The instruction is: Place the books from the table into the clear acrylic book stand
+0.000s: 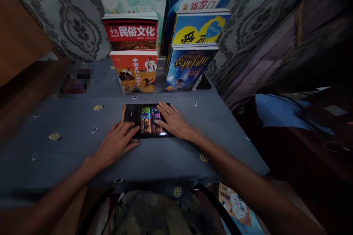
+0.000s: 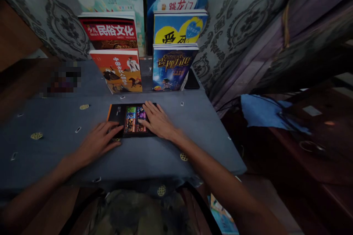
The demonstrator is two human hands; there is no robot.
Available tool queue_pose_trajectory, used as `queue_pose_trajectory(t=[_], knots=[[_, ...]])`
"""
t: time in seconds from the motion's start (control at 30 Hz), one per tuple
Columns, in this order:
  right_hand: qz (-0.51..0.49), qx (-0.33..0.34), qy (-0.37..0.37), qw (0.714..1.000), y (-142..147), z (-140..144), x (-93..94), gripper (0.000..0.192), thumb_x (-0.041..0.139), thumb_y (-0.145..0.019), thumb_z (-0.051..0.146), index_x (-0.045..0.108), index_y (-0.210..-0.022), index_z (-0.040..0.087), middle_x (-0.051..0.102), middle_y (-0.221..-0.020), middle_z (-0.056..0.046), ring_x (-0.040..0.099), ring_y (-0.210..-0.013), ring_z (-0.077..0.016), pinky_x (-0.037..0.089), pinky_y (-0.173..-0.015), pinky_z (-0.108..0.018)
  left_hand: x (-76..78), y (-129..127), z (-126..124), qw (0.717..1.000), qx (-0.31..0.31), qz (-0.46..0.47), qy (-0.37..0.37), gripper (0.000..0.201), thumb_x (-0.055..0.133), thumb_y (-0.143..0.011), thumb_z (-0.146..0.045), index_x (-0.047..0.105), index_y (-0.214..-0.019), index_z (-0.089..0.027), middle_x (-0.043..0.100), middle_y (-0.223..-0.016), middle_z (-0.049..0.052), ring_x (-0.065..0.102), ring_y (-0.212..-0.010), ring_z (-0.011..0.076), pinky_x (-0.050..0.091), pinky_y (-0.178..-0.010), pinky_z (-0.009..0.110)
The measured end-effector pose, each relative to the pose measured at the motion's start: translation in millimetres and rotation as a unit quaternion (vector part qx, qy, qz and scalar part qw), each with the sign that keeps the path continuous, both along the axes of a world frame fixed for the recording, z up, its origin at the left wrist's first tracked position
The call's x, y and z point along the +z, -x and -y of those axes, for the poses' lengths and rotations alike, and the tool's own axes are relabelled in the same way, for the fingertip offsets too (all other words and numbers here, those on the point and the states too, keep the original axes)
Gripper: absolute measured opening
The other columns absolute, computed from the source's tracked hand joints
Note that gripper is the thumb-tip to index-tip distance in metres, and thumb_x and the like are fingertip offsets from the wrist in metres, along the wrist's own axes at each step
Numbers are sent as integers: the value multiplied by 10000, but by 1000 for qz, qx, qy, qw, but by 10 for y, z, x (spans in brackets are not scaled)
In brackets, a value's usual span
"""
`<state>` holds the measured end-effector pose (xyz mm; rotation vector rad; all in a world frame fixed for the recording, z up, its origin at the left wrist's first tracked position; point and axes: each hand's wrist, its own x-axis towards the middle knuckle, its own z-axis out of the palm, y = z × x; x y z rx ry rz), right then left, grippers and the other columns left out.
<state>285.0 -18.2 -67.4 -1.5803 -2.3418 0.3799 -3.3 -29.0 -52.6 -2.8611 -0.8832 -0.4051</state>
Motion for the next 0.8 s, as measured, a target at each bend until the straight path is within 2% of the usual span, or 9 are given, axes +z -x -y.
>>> queue_pose_trajectory(t=[0.17,0.3,0.43,0.57,0.67,0.73,0.8], knots=[[4,0,-5,1000,15,20,17,734,322,-1027,595,368,-1557,90,313,-1642,-195,239,-1552,-299,229,-1251,-550,-43,-75,-130,1000,-5,-27,-15,545,410,-1019,-545,534,-1395,-171,593,-1409,175,582,-1286,302,497,-1060,482],[3,-5,-22,1000,25,50,35,727,344,-1015,615,421,-1533,110,359,-1624,-191,292,-1532,-315,264,-1232,-558,-61,-72,-117,997,-27,-66,-41,494,386,-1051,-447,526,-1425,-156,598,-1424,193,562,-1339,311,499,-1065,457],[-5,-8,-28,1000,18,136,116,688,368,-1014,610,501,-1484,125,424,-1588,-195,364,-1495,-324,309,-1204,-542,-63,-35,-70,990,-63,-74,-101,403,399,-1053,-262,547,-1399,-119,661,-1334,205,613,-1284,315,521,-1027,435],[-87,-5,0,996,-103,274,245,719,297,-1010,659,557,-1444,147,561,-1481,-186,490,-1394,-327,372,-1151,-554,10,-5,-40,981,-122,-9,-152,290,400,-1047,-213,622,-1199,-104,744,-1155,168,710,-1104,268,570,-906,362],[-202,-14,44,978,-258,387,294,745,247,-999,699,622,-1383,182,689,-1320,-150,611,-1254,-311,427,-1108,-535,103,1,-6,984,-124,93,-88,228,391,-1050,-203,613,-1066,-149,758,-927,84,739,-878,184,559,-761,262],[-290,-33,74,954,-353,447,271,741,251,-986,724,673,-1320,215,750,-1198,-115,661,-1179,-302,455,-1085,-516,175,0,20,984,-91,156,-12,220,375,-1051,-205,591,-1015,-180,697,-757,13,683,-662,133,499,-618,217],[-377,-49,93,920,-414,481,208,741,300,-954,766,715,-1246,227,776,-1111,-93,695,-1113,-299,482,-1059,-495,258,-3,42,977,-36,200,69,221,372,-1048,-229,572,-960,-202,578,-616,-53,562,-497,103,411,-517,205]])
